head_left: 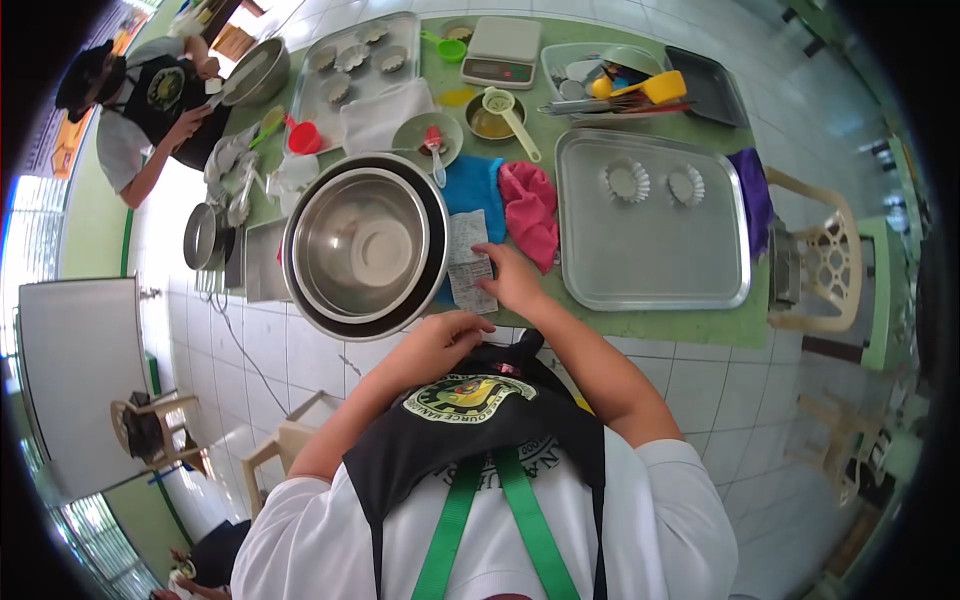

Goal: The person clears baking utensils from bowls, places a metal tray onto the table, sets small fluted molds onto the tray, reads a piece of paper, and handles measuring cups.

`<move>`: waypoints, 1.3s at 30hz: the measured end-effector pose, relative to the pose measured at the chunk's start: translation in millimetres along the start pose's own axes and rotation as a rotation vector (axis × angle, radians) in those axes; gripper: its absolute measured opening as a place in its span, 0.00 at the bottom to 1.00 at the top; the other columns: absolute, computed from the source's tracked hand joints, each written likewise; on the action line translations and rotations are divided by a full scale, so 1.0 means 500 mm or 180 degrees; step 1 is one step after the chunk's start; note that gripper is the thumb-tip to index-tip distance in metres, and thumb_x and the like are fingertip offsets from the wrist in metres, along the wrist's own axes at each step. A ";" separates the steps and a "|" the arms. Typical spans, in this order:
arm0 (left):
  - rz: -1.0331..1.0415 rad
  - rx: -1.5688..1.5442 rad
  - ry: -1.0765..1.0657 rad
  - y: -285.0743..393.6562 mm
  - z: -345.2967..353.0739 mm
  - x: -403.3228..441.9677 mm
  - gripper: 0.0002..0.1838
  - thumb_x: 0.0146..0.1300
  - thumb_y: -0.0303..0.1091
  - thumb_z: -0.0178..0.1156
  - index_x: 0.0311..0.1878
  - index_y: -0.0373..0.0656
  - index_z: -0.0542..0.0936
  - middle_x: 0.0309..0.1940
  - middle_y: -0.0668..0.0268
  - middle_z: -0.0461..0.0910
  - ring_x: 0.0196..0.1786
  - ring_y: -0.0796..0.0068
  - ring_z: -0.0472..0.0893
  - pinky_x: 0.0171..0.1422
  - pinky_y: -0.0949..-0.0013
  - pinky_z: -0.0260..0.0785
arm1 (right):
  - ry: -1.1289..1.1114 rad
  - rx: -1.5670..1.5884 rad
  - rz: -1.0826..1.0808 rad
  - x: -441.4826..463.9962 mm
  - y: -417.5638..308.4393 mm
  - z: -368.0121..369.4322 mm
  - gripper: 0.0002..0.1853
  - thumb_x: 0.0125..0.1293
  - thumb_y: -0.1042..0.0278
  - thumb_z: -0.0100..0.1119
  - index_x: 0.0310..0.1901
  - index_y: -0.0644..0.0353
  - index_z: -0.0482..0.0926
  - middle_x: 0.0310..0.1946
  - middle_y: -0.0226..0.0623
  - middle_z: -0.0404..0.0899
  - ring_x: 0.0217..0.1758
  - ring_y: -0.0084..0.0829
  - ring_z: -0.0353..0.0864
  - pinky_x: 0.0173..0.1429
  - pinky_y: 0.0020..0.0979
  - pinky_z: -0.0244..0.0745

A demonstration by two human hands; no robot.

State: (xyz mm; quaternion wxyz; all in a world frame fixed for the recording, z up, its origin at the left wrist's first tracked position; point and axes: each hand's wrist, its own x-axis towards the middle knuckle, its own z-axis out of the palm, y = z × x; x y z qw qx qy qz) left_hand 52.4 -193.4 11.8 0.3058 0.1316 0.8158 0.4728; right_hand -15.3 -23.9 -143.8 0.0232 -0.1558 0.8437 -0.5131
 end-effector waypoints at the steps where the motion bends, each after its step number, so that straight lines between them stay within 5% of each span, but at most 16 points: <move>1: -0.0134 -0.0046 0.0099 -0.004 0.013 0.000 0.13 0.67 0.27 0.55 0.53 0.39 0.80 0.38 0.56 0.81 0.37 0.68 0.81 0.45 0.66 0.73 | -0.0025 0.0217 0.0109 0.002 0.018 0.013 0.28 0.52 0.76 0.69 0.57 0.57 0.77 0.33 0.42 0.78 0.31 0.33 0.78 0.39 0.34 0.74; 4: -0.0253 -0.0115 0.0402 -0.031 0.045 -0.002 0.15 0.67 0.26 0.55 0.56 0.39 0.79 0.44 0.58 0.79 0.38 0.70 0.82 0.45 0.67 0.74 | -0.0544 0.0396 0.0948 0.000 -0.009 -0.010 0.26 0.50 0.75 0.69 0.55 0.58 0.79 0.32 0.45 0.80 0.37 0.42 0.81 0.45 0.38 0.76; 7: -0.0163 -0.0015 0.0641 -0.034 0.049 -0.008 0.17 0.65 0.24 0.56 0.57 0.41 0.77 0.49 0.58 0.76 0.38 0.68 0.82 0.45 0.67 0.75 | -0.0598 0.0499 0.0995 -0.013 -0.026 -0.032 0.22 0.51 0.74 0.68 0.51 0.60 0.81 0.28 0.43 0.79 0.30 0.37 0.80 0.38 0.35 0.75; 10: -0.0032 -0.0020 0.0898 -0.012 0.039 -0.018 0.18 0.63 0.23 0.56 0.58 0.42 0.77 0.50 0.58 0.75 0.38 0.65 0.81 0.45 0.66 0.74 | -0.0611 0.0445 0.0771 -0.033 -0.050 -0.063 0.16 0.54 0.75 0.68 0.47 0.61 0.83 0.28 0.35 0.76 0.27 0.25 0.74 0.34 0.30 0.71; 14: -0.0007 0.0138 0.1058 0.028 0.007 -0.042 0.20 0.60 0.28 0.63 0.57 0.43 0.77 0.53 0.58 0.75 0.38 0.62 0.82 0.44 0.63 0.75 | -0.1106 0.0624 0.0189 -0.058 -0.144 -0.139 0.09 0.54 0.75 0.67 0.38 0.59 0.85 0.28 0.34 0.75 0.25 0.23 0.73 0.29 0.26 0.65; 16: 0.0077 0.0793 0.0817 0.006 -0.007 -0.056 0.17 0.62 0.37 0.63 0.53 0.43 0.80 0.44 0.56 0.80 0.40 0.52 0.82 0.46 0.57 0.74 | -0.1240 0.0629 -0.0005 -0.059 -0.221 -0.165 0.06 0.55 0.76 0.67 0.36 0.59 0.84 0.27 0.33 0.73 0.25 0.23 0.72 0.29 0.26 0.64; 19: 0.0369 0.0731 0.0844 0.007 -0.046 -0.100 0.11 0.63 0.36 0.59 0.44 0.41 0.83 0.37 0.56 0.83 0.42 0.50 0.81 0.47 0.53 0.73 | -0.1072 0.0489 -0.0205 -0.058 -0.306 -0.141 0.06 0.56 0.74 0.69 0.36 0.60 0.84 0.27 0.32 0.72 0.23 0.23 0.69 0.28 0.26 0.63; 28: -0.0014 0.0383 0.0815 -0.211 -0.238 -0.376 0.11 0.63 0.33 0.58 0.44 0.40 0.83 0.38 0.55 0.83 0.42 0.52 0.82 0.48 0.56 0.73 | -0.1953 0.0395 -0.0176 -0.026 -0.447 0.190 0.08 0.61 0.74 0.66 0.42 0.61 0.86 0.27 0.32 0.75 0.26 0.21 0.75 0.31 0.25 0.69; 31: -0.0083 0.0046 0.1006 -0.337 -0.289 -0.487 0.10 0.63 0.31 0.57 0.44 0.38 0.83 0.39 0.54 0.83 0.42 0.53 0.82 0.48 0.59 0.73 | -0.2341 0.1002 0.0790 -0.015 -0.477 0.366 0.09 0.63 0.70 0.63 0.44 0.61 0.84 0.29 0.39 0.84 0.29 0.25 0.83 0.36 0.27 0.74; 35: -0.0525 -0.0149 0.1281 -0.442 -0.373 -0.631 0.11 0.63 0.31 0.60 0.44 0.36 0.83 0.40 0.55 0.82 0.39 0.59 0.82 0.46 0.64 0.74 | -0.2561 0.0342 0.0176 0.022 -0.531 0.567 0.12 0.69 0.65 0.58 0.47 0.61 0.83 0.27 0.37 0.84 0.29 0.23 0.83 0.37 0.27 0.75; 38: -0.0685 -0.0905 0.2440 -0.507 -0.413 -0.703 0.09 0.63 0.26 0.62 0.45 0.38 0.85 0.42 0.59 0.82 0.41 0.72 0.82 0.44 0.69 0.74 | -0.2992 0.0569 0.1040 0.076 -0.650 0.647 0.14 0.73 0.65 0.55 0.53 0.64 0.80 0.33 0.31 0.83 0.35 0.18 0.79 0.40 0.24 0.74; 39: -0.0701 -0.0932 0.2441 -0.531 -0.425 -0.719 0.09 0.63 0.26 0.62 0.45 0.38 0.85 0.42 0.59 0.82 0.41 0.72 0.82 0.44 0.69 0.74 | -0.3006 0.0553 0.0671 0.087 -0.637 0.690 0.15 0.75 0.63 0.51 0.56 0.61 0.78 0.35 0.32 0.83 0.37 0.20 0.79 0.41 0.24 0.74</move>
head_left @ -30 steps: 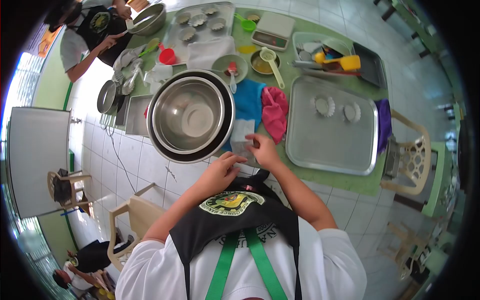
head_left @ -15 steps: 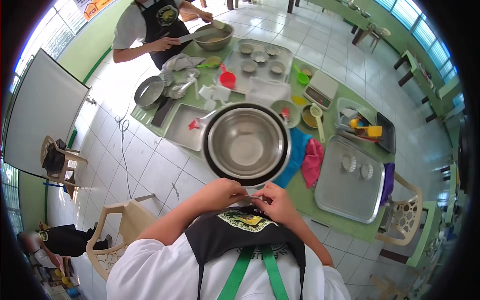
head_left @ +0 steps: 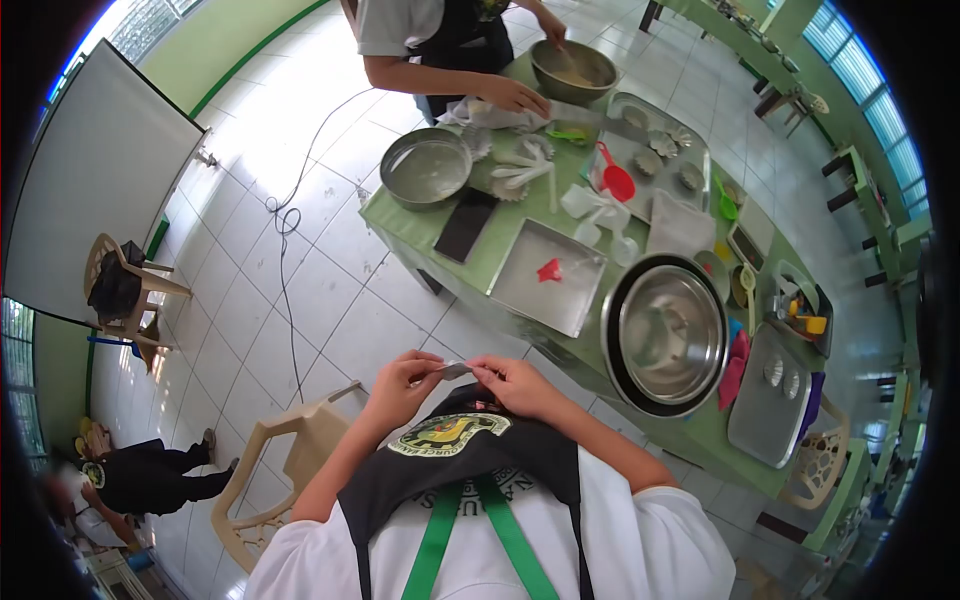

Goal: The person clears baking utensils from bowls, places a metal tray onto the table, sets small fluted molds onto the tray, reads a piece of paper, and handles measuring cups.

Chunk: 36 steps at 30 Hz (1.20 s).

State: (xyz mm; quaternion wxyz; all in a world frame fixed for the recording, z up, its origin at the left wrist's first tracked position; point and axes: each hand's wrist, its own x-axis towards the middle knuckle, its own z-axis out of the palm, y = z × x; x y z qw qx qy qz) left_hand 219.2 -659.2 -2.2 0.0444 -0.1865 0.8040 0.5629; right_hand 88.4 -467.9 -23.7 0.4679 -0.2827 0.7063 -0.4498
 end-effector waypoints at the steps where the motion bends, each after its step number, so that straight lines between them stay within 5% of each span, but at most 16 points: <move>1: 0.0223 -0.0183 0.0290 -0.018 -0.021 0.010 0.10 0.62 0.25 0.63 0.46 0.39 0.85 0.44 0.59 0.82 0.43 0.69 0.83 0.46 0.69 0.74 | -0.0020 -0.0011 0.0013 0.035 -0.013 0.009 0.15 0.75 0.63 0.51 0.56 0.61 0.78 0.35 0.32 0.83 0.37 0.20 0.79 0.41 0.24 0.74; 4: 0.0704 -0.0090 0.0701 -0.038 -0.101 0.066 0.11 0.59 0.22 0.64 0.46 0.41 0.86 0.46 0.58 0.82 0.46 0.66 0.83 0.50 0.68 0.74 | 0.0247 0.2320 0.0242 0.154 -0.053 0.027 0.14 0.75 0.65 0.52 0.56 0.62 0.79 0.39 0.35 0.82 0.39 0.22 0.81 0.44 0.25 0.78; 8: 0.1411 0.0293 0.1018 -0.042 -0.215 0.221 0.20 0.57 0.17 0.59 0.50 0.46 0.85 0.53 0.53 0.78 0.51 0.65 0.82 0.56 0.66 0.74 | 0.1091 0.1710 -0.0493 0.331 -0.118 0.005 0.16 0.66 0.78 0.60 0.55 0.63 0.79 0.35 0.30 0.82 0.35 0.20 0.80 0.42 0.23 0.77; 11: -0.0103 -0.2887 -0.0662 -0.054 -0.338 0.386 0.18 0.63 0.22 0.55 0.56 0.42 0.81 0.52 0.61 0.79 0.53 0.74 0.80 0.60 0.67 0.71 | 0.1417 0.1605 -0.0814 0.460 -0.209 -0.041 0.20 0.65 0.81 0.60 0.59 0.62 0.77 0.34 0.28 0.81 0.32 0.15 0.76 0.39 0.21 0.75; 12: -0.0255 -0.3091 -0.0395 -0.033 -0.362 0.438 0.15 0.66 0.24 0.54 0.54 0.41 0.81 0.51 0.64 0.80 0.50 0.76 0.80 0.58 0.71 0.70 | 0.1509 0.1509 -0.0894 0.507 -0.238 -0.064 0.21 0.65 0.81 0.59 0.60 0.62 0.76 0.34 0.27 0.81 0.32 0.14 0.75 0.39 0.20 0.75; 14: 0.0133 -0.1355 -0.0186 -0.008 -0.431 0.534 0.14 0.66 0.24 0.55 0.54 0.40 0.82 0.49 0.65 0.80 0.50 0.79 0.78 0.57 0.75 0.69 | 0.1685 0.1483 -0.0981 0.585 -0.267 -0.095 0.23 0.65 0.82 0.58 0.62 0.62 0.75 0.35 0.27 0.81 0.32 0.13 0.75 0.38 0.19 0.73; 19: 0.0742 -0.1487 -0.0709 0.061 -0.507 0.757 0.19 0.59 0.17 0.55 0.54 0.38 0.82 0.47 0.67 0.81 0.49 0.77 0.79 0.59 0.74 0.70 | 0.2769 0.1199 -0.1137 0.666 -0.371 -0.157 0.21 0.69 0.79 0.55 0.64 0.57 0.74 0.36 0.25 0.80 0.32 0.11 0.74 0.36 0.19 0.71; 21: 0.0649 -0.1790 -0.1087 0.088 -0.504 0.844 0.20 0.58 0.16 0.56 0.55 0.38 0.81 0.48 0.65 0.81 0.50 0.76 0.80 0.59 0.73 0.71 | 0.3336 0.0366 -0.1153 0.673 -0.364 -0.212 0.24 0.68 0.80 0.54 0.65 0.52 0.74 0.35 0.29 0.80 0.31 0.20 0.78 0.35 0.23 0.73; 23: 0.0480 -0.2125 -0.1437 0.123 -0.491 0.924 0.24 0.54 0.15 0.57 0.57 0.36 0.79 0.50 0.61 0.81 0.51 0.72 0.80 0.57 0.70 0.74 | 0.3862 -0.2165 -0.0937 0.664 -0.383 -0.252 0.28 0.64 0.82 0.54 0.65 0.46 0.73 0.34 0.37 0.79 0.29 0.35 0.80 0.35 0.31 0.76; 24: 0.0497 -0.2087 -0.1606 0.141 -0.479 0.964 0.24 0.54 0.15 0.57 0.57 0.36 0.79 0.50 0.61 0.81 0.51 0.72 0.80 0.57 0.70 0.74 | 0.3878 -0.2496 -0.0495 0.664 -0.397 -0.264 0.32 0.61 0.80 0.55 0.66 0.41 0.71 0.33 0.43 0.78 0.30 0.47 0.79 0.36 0.40 0.77; 28: 0.1315 -0.1411 -0.1922 0.191 -0.437 1.093 0.28 0.52 0.16 0.58 0.60 0.37 0.77 0.49 0.60 0.81 0.48 0.70 0.82 0.54 0.71 0.75 | 0.3969 -0.3074 0.0995 0.705 -0.412 -0.310 0.30 0.63 0.71 0.55 0.68 0.40 0.68 0.32 0.40 0.77 0.29 0.44 0.81 0.33 0.43 0.77; 30: 0.0596 -0.1582 -0.2390 0.208 -0.421 1.135 0.28 0.52 0.17 0.59 0.61 0.40 0.77 0.47 0.59 0.82 0.46 0.70 0.82 0.51 0.71 0.75 | 0.4082 -0.3025 0.1304 0.732 -0.412 -0.321 0.29 0.64 0.71 0.55 0.68 0.41 0.68 0.31 0.41 0.78 0.28 0.44 0.81 0.33 0.44 0.77; 36: 0.0204 -0.1717 -0.2884 0.185 -0.363 1.219 0.29 0.54 0.18 0.59 0.61 0.46 0.77 0.43 0.59 0.83 0.42 0.70 0.83 0.44 0.72 0.76 | 0.4126 -0.2730 0.2010 0.786 -0.428 -0.332 0.31 0.61 0.73 0.57 0.67 0.37 0.70 0.29 0.40 0.79 0.29 0.44 0.81 0.33 0.45 0.76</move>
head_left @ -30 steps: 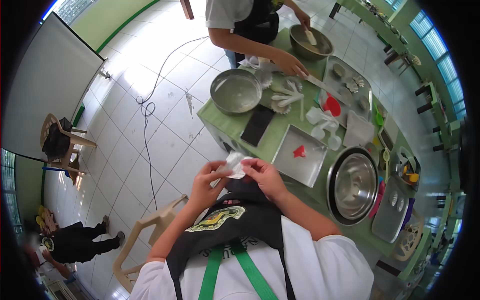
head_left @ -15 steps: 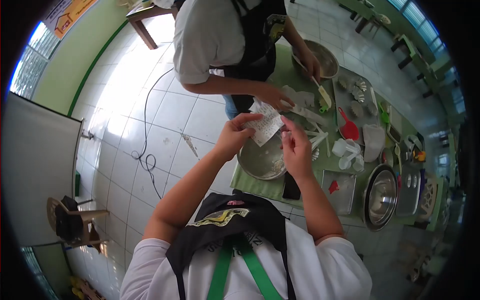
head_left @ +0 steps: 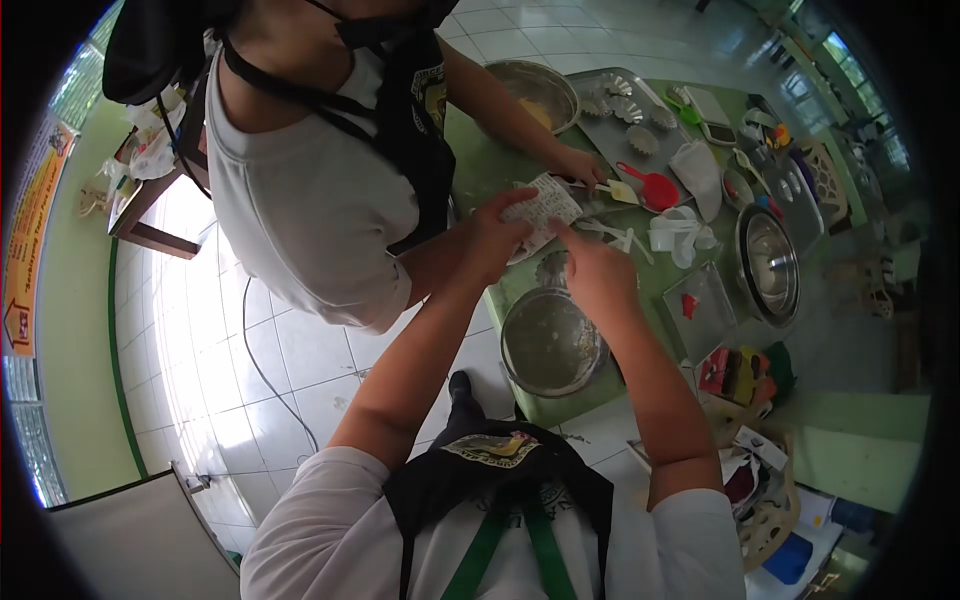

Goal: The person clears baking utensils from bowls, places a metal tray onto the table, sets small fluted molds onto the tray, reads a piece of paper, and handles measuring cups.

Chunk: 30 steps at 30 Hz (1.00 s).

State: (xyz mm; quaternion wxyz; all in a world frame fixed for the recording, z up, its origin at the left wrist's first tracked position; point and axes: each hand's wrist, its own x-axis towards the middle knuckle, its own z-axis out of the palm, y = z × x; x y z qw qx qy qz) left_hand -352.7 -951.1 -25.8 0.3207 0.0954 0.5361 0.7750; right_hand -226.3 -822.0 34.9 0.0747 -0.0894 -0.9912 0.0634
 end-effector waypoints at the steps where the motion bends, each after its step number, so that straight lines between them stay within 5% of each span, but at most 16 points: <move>1: -0.0043 0.0013 -0.0061 -0.008 -0.004 0.012 0.29 0.54 0.18 0.59 0.61 0.46 0.77 0.43 0.59 0.83 0.42 0.70 0.83 0.44 0.72 0.76 | 0.0243 0.0060 0.0130 0.009 0.016 0.013 0.30 0.61 0.73 0.57 0.66 0.38 0.72 0.28 0.41 0.79 0.29 0.44 0.81 0.33 0.45 0.76; 17: -0.0321 -0.0446 -0.0208 0.006 -0.016 0.061 0.31 0.54 0.14 0.54 0.64 0.43 0.74 0.47 0.56 0.81 0.43 0.67 0.83 0.43 0.68 0.78 | -0.0079 0.0692 0.0427 0.065 -0.043 0.027 0.25 0.63 0.71 0.55 0.62 0.38 0.76 0.31 0.44 0.82 0.35 0.48 0.83 0.39 0.46 0.77; 19: -0.0324 -0.0544 -0.0202 0.004 -0.018 0.065 0.32 0.53 0.13 0.54 0.65 0.43 0.73 0.48 0.56 0.81 0.44 0.67 0.83 0.44 0.67 0.79 | 0.0040 0.0956 0.0935 0.095 -0.038 0.003 0.25 0.62 0.71 0.56 0.62 0.38 0.76 0.32 0.43 0.83 0.36 0.48 0.83 0.40 0.46 0.77; 24: -0.0158 -0.0886 -0.0044 -0.025 -0.022 0.079 0.34 0.53 0.08 0.47 0.65 0.43 0.72 0.51 0.53 0.78 0.49 0.62 0.83 0.45 0.62 0.81 | -0.0148 0.0960 0.0696 0.096 -0.047 0.040 0.25 0.61 0.71 0.55 0.61 0.38 0.77 0.32 0.44 0.83 0.37 0.48 0.83 0.41 0.46 0.77; 28: -0.0438 -0.0689 -0.0169 -0.024 -0.030 0.074 0.36 0.53 0.07 0.47 0.65 0.46 0.73 0.52 0.54 0.79 0.47 0.65 0.83 0.42 0.68 0.80 | -0.0120 0.0875 0.0793 0.108 -0.042 0.035 0.26 0.62 0.71 0.55 0.62 0.37 0.76 0.32 0.45 0.82 0.38 0.48 0.83 0.41 0.46 0.77; 30: -0.0304 -0.0670 -0.0081 -0.026 -0.022 0.068 0.33 0.55 0.11 0.51 0.65 0.46 0.73 0.52 0.54 0.79 0.49 0.63 0.83 0.52 0.63 0.79 | -0.0069 0.0815 0.0750 0.098 -0.050 0.056 0.26 0.62 0.70 0.55 0.62 0.37 0.76 0.32 0.44 0.82 0.37 0.48 0.83 0.41 0.46 0.76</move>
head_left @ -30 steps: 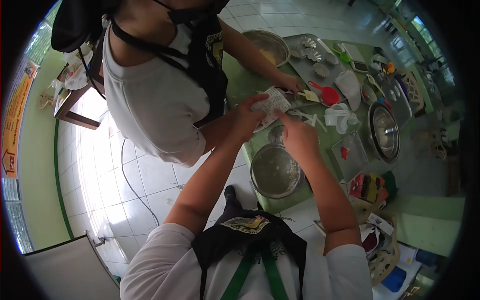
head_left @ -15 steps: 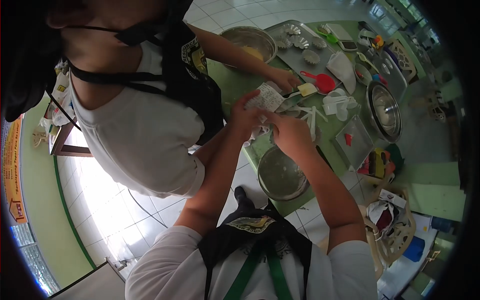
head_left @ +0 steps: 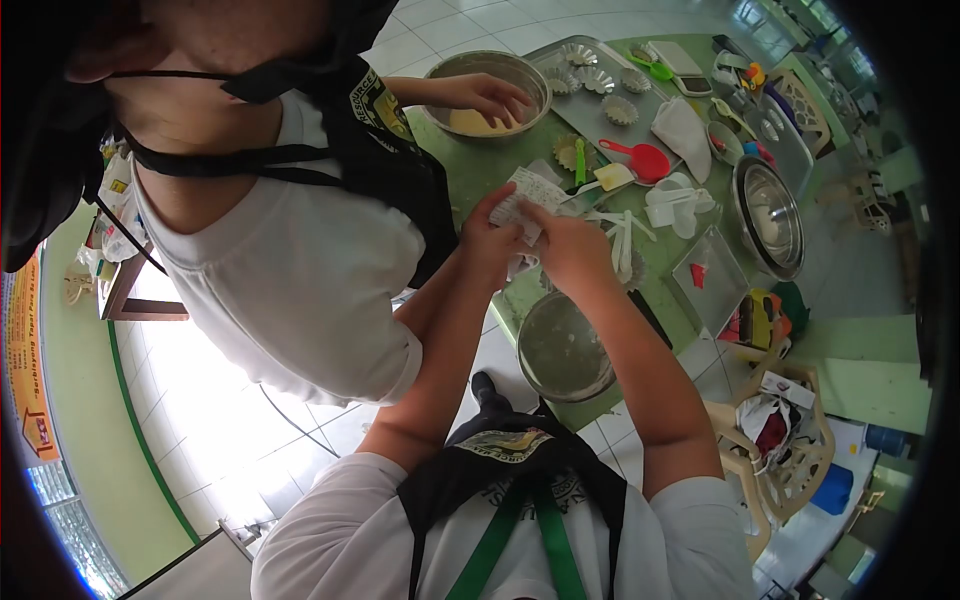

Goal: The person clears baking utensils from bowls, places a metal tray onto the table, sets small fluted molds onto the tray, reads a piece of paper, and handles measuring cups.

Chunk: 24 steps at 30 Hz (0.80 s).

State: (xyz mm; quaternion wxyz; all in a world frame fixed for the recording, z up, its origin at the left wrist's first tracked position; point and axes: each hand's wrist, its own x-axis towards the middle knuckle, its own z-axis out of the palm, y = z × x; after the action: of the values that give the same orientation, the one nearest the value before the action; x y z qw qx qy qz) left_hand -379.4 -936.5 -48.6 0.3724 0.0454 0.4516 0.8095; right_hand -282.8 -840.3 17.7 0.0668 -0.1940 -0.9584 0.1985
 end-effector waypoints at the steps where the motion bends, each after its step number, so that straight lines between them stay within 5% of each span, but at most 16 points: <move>1: -0.0006 0.0003 -0.0016 -0.001 0.003 0.000 0.33 0.55 0.11 0.51 0.65 0.46 0.73 0.52 0.54 0.79 0.49 0.63 0.83 0.52 0.63 0.79 | 0.0044 -0.0049 -0.0045 -0.006 0.001 0.009 0.26 0.63 0.70 0.54 0.63 0.38 0.75 0.32 0.44 0.82 0.37 0.48 0.83 0.40 0.46 0.76; 8: 0.0086 0.0046 0.0152 -0.006 0.028 -0.021 0.32 0.54 0.11 0.52 0.63 0.44 0.75 0.54 0.53 0.79 0.48 0.63 0.83 0.51 0.66 0.79 | 0.0515 0.0416 0.0208 -0.091 0.019 -0.054 0.23 0.65 0.75 0.52 0.60 0.44 0.78 0.32 0.45 0.81 0.34 0.47 0.81 0.38 0.43 0.75; 10: -0.0065 0.0047 0.0107 -0.014 0.031 -0.032 0.31 0.52 0.09 0.53 0.61 0.43 0.76 0.55 0.54 0.78 0.48 0.65 0.83 0.49 0.70 0.78 | 0.0814 0.1194 -0.0230 -0.149 0.045 -0.055 0.22 0.66 0.78 0.54 0.60 0.49 0.77 0.35 0.46 0.81 0.34 0.47 0.81 0.37 0.41 0.75; 12: 0.0632 0.1422 -0.0017 -0.031 0.041 -0.060 0.28 0.53 0.12 0.57 0.60 0.41 0.77 0.57 0.58 0.78 0.53 0.67 0.82 0.56 0.72 0.75 | 0.0833 0.1371 -0.0248 -0.215 0.081 -0.061 0.19 0.66 0.78 0.55 0.58 0.54 0.78 0.34 0.44 0.78 0.31 0.43 0.78 0.36 0.34 0.73; 14: 0.1251 0.1679 -0.0234 -0.030 0.087 -0.129 0.27 0.53 0.14 0.61 0.59 0.39 0.77 0.57 0.63 0.78 0.56 0.70 0.79 0.60 0.71 0.71 | 0.0324 0.1482 -0.0209 -0.293 0.126 -0.077 0.23 0.67 0.77 0.56 0.64 0.55 0.72 0.37 0.40 0.76 0.30 0.32 0.76 0.38 0.27 0.72; 16: -0.0476 0.1415 -0.0449 -0.031 0.139 -0.199 0.26 0.51 0.14 0.62 0.57 0.38 0.79 0.53 0.65 0.79 0.56 0.71 0.79 0.61 0.69 0.71 | 0.0321 0.2271 0.0342 -0.368 0.163 -0.090 0.26 0.66 0.75 0.59 0.66 0.56 0.68 0.40 0.39 0.76 0.31 0.30 0.78 0.38 0.28 0.73; 18: -0.0573 0.2016 -0.1455 -0.066 0.194 -0.264 0.26 0.50 0.15 0.62 0.56 0.40 0.80 0.49 0.64 0.80 0.52 0.73 0.80 0.59 0.68 0.72 | 0.0367 0.3724 0.1170 -0.443 0.215 -0.096 0.35 0.65 0.74 0.63 0.72 0.58 0.58 0.45 0.35 0.73 0.36 0.20 0.75 0.43 0.25 0.73; 20: -0.0213 0.2744 -0.2631 -0.144 0.241 -0.315 0.24 0.52 0.17 0.62 0.54 0.42 0.81 0.46 0.61 0.81 0.50 0.72 0.81 0.56 0.68 0.72 | 0.0286 0.4424 0.1326 -0.518 0.300 -0.114 0.34 0.65 0.75 0.63 0.71 0.58 0.59 0.41 0.33 0.74 0.38 0.22 0.76 0.46 0.25 0.74; 22: -0.0063 0.3174 -0.2968 -0.193 0.350 -0.391 0.21 0.54 0.21 0.62 0.53 0.44 0.81 0.44 0.59 0.81 0.49 0.69 0.81 0.55 0.67 0.72 | -0.1098 0.4168 0.1380 -0.609 0.417 -0.163 0.31 0.64 0.75 0.65 0.67 0.57 0.64 0.39 0.29 0.76 0.40 0.18 0.76 0.47 0.23 0.73; 24: -0.1100 0.2880 -0.2960 -0.256 0.442 -0.433 0.18 0.55 0.25 0.61 0.51 0.44 0.81 0.43 0.59 0.82 0.47 0.67 0.82 0.53 0.66 0.72 | -0.1938 0.3853 0.1217 -0.700 0.506 -0.212 0.29 0.62 0.73 0.67 0.64 0.57 0.68 0.41 0.27 0.78 0.43 0.18 0.77 0.48 0.23 0.73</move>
State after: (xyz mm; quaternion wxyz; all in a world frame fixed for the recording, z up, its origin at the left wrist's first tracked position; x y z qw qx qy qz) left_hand -61.5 -881.4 40.5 0.5966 0.4681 0.5398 0.3654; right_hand 146.6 -728.1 -6.1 -0.1442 -0.2236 -0.6048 0.7507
